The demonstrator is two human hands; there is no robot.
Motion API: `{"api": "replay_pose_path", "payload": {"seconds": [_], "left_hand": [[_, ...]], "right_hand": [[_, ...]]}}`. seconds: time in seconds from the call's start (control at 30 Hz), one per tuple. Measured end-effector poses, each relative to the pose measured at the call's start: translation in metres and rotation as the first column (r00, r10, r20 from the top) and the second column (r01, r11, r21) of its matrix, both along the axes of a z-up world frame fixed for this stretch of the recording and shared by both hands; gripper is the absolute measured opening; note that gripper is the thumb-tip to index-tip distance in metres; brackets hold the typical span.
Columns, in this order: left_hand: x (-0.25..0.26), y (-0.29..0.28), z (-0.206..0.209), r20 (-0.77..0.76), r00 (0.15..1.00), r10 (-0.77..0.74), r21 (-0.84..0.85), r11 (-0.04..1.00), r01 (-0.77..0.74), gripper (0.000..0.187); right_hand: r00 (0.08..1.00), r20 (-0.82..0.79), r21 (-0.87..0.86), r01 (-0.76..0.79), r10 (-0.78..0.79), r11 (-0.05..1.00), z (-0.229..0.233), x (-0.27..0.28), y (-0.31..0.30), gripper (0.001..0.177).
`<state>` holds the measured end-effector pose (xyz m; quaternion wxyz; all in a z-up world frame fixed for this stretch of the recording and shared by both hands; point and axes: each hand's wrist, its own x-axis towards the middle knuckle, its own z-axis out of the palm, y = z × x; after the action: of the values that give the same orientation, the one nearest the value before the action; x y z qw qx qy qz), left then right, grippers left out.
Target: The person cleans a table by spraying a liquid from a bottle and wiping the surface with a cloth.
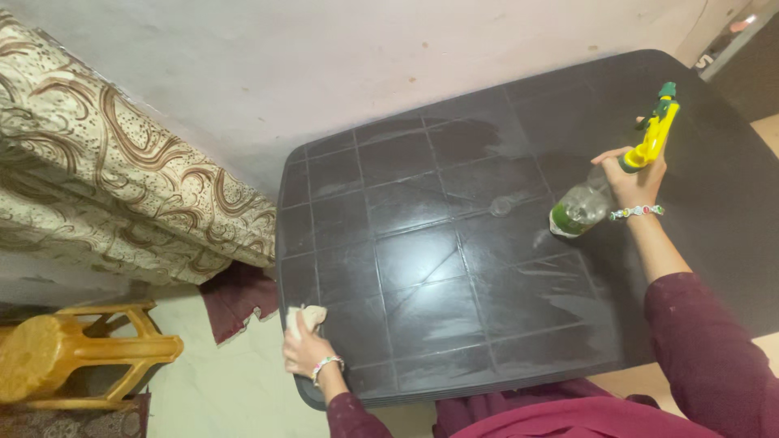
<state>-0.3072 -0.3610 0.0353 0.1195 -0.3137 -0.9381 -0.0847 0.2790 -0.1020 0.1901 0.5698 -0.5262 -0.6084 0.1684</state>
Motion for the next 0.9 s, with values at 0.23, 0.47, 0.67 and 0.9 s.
{"api": "replay_pose_path", "payload": {"seconds": [0.23,0.47,0.67,0.9], "left_hand": [[0.149,-0.027,0.027,0.187,0.978,-0.096,0.157,0.985,0.067,0.016],[0.412,-0.057,0.044,0.155,0.406,-0.901,0.295,0.434,0.851,0.057],[0.368,-0.074,0.036,0.239,0.494,-0.836,0.235,0.544,0.806,0.054],[0.144,-0.1,0.013,0.003,0.998,-0.062,0.095,0.994,0.062,0.062]], "right_hand": [[0.996,0.091,-0.008,0.02,-0.019,1.0,0.001,0.045,-0.043,0.065],[0.981,0.184,0.078,0.038,-0.052,0.996,-0.001,0.078,-0.073,0.068],[0.995,0.101,0.032,0.012,-0.016,0.999,-0.003,0.091,-0.083,0.068],[0.997,0.069,0.147,-0.048,0.038,0.988,-0.006,0.088,-0.085,0.07]]}}
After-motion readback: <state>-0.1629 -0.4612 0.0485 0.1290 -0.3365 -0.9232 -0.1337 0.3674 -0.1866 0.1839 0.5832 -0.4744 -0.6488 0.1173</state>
